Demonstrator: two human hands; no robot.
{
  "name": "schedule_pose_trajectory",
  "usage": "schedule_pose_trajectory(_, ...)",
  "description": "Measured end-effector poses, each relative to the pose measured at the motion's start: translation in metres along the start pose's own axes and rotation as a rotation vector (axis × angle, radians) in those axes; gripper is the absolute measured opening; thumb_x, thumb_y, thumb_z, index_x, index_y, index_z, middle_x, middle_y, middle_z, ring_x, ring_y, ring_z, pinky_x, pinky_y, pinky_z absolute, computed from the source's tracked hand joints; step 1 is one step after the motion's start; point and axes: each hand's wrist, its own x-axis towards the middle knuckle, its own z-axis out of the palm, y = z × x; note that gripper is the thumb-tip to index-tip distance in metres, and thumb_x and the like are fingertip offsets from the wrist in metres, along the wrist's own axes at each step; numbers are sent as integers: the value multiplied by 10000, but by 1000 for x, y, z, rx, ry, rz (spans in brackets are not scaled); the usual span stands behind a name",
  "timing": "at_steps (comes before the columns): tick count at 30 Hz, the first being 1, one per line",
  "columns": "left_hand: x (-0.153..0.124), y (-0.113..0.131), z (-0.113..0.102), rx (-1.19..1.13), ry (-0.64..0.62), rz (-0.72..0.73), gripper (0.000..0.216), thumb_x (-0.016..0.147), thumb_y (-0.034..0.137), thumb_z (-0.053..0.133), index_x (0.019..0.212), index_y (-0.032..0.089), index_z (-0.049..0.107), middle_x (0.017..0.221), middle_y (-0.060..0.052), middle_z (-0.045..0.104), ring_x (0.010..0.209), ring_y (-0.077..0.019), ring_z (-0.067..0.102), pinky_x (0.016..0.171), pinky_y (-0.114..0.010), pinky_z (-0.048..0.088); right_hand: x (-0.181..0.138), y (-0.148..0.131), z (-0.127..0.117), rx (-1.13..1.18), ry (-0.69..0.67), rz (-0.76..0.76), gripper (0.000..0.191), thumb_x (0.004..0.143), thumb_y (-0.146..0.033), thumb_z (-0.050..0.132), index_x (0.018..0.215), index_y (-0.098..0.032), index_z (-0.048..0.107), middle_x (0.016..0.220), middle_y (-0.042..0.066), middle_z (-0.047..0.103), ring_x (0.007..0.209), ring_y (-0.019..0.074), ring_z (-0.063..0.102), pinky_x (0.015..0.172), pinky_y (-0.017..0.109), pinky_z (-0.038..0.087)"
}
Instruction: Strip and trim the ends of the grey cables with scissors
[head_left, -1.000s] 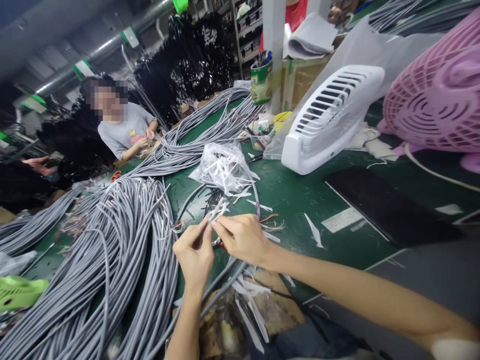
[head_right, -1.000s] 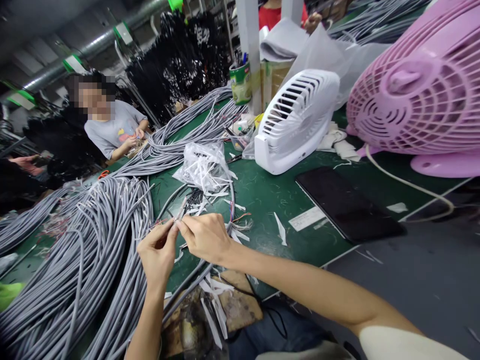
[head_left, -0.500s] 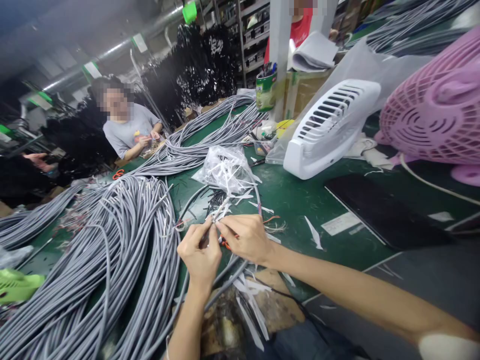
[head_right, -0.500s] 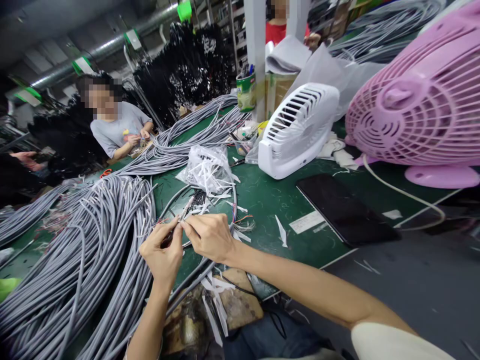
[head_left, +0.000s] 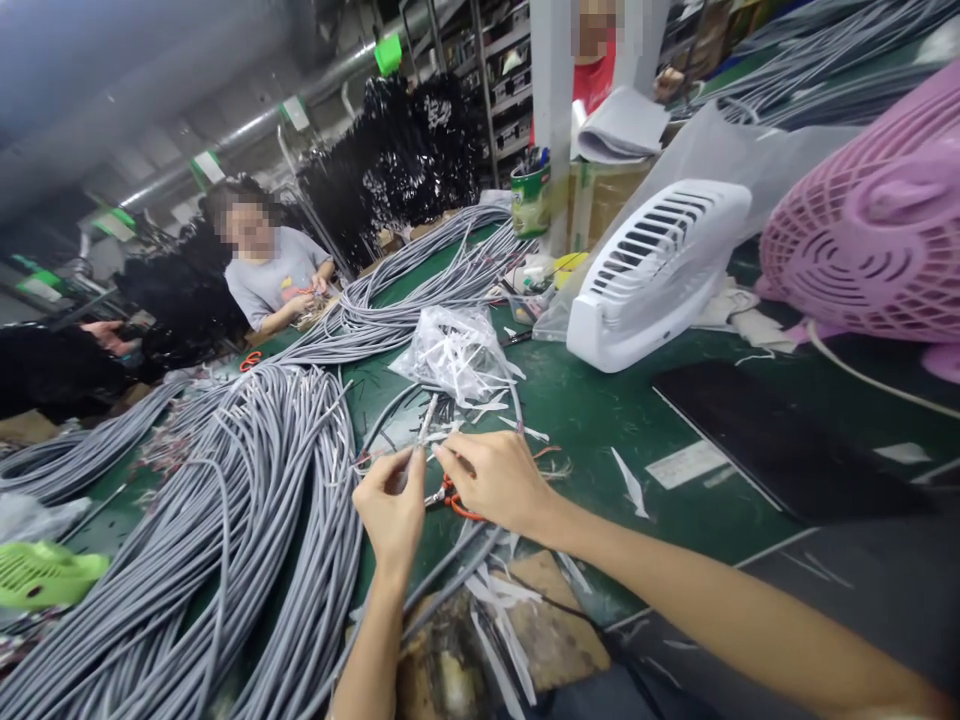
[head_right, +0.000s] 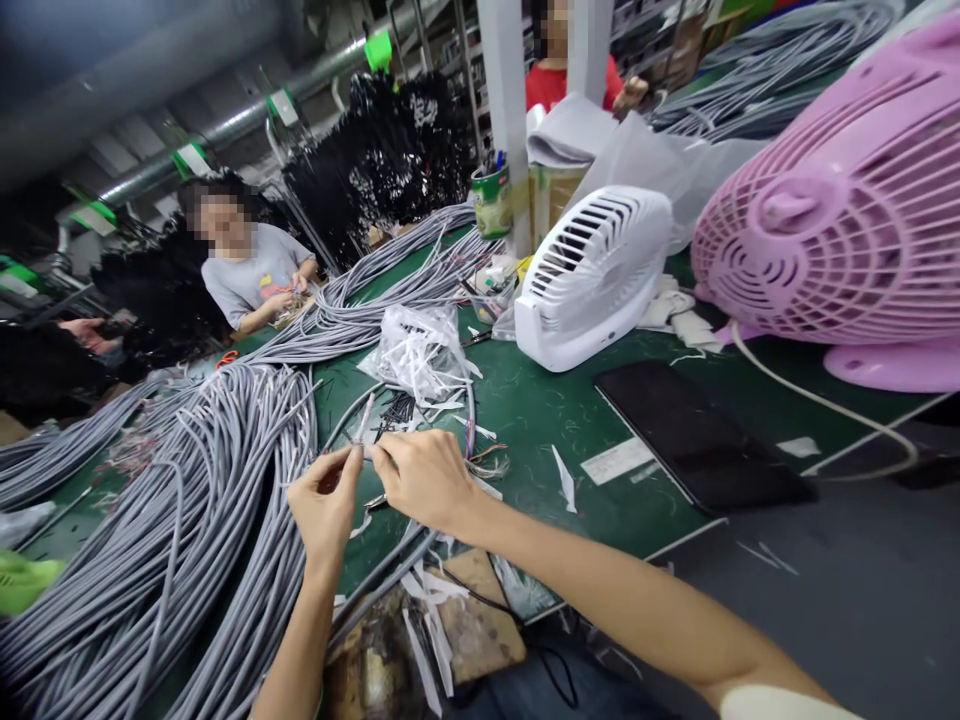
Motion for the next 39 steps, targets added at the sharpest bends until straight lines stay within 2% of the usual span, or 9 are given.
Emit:
schedule_pose_trajectory(5,-5,5,-3,73,36,158,120,733,243,630,741,142,694,636,-25,664,575,-124,603,511,-199,458,-1,-1,3,-58,-26,13,290,860,-239,446,611,-159,570,524,26,610,473,114,513,506,247,206)
schedule_pose_trajectory(11,-5,6,-5,133,75,268,83,743,201,624,759,138,675,617,-11,641,527,-100,556,473,-187,417,-2,0,3,-55,-21,-12,285,854,-222,447,609,-154,574,552,28,628,495,115,536,515,238,220)
schedule_pose_trajectory(18,-6,9,-6,202,51,360,51,747,158,617,750,142,665,571,4,606,488,-94,509,465,-194,395,1,2,3,26,-75,47,337,861,-267,417,574,-158,555,469,6,544,449,110,475,483,230,217)
schedule_pose_trajectory(22,-7,9,-5,259,58,417,69,755,149,599,755,139,667,564,6,598,479,-94,506,493,-200,407,0,2,4,77,-25,30,353,859,-264,413,543,-161,532,432,-8,498,409,97,424,465,227,217)
schedule_pose_trajectory(25,-6,5,0,331,1,365,108,744,157,579,728,143,685,549,4,592,452,-96,497,468,-206,389,-8,-5,8,160,78,-164,346,861,-232,393,555,-159,536,459,1,525,426,97,446,478,225,255)
schedule_pose_trajectory(28,-1,0,4,296,-107,186,136,720,213,589,654,153,692,520,-2,600,460,-118,536,464,-215,404,-14,-11,10,232,157,-390,334,862,-221,376,592,-156,561,505,18,567,467,106,483,509,227,294)
schedule_pose_trajectory(31,3,-1,1,140,-58,60,162,727,266,595,702,143,698,630,-35,680,575,-150,621,560,-231,475,-11,-8,7,164,147,-248,337,867,-214,394,575,-158,553,483,8,557,442,101,469,498,229,276)
schedule_pose_trajectory(34,4,1,-6,85,57,50,186,733,297,597,712,140,695,666,-43,700,616,-161,644,606,-239,500,-4,-1,3,41,112,-76,336,865,-238,425,566,-160,558,470,5,557,438,104,479,490,237,241)
schedule_pose_trajectory(39,0,5,-10,75,34,114,175,728,296,616,696,142,692,632,-34,691,568,-145,631,564,-217,501,0,1,-1,-18,69,-39,321,862,-237,429,589,-159,576,514,13,598,469,104,512,503,234,225)
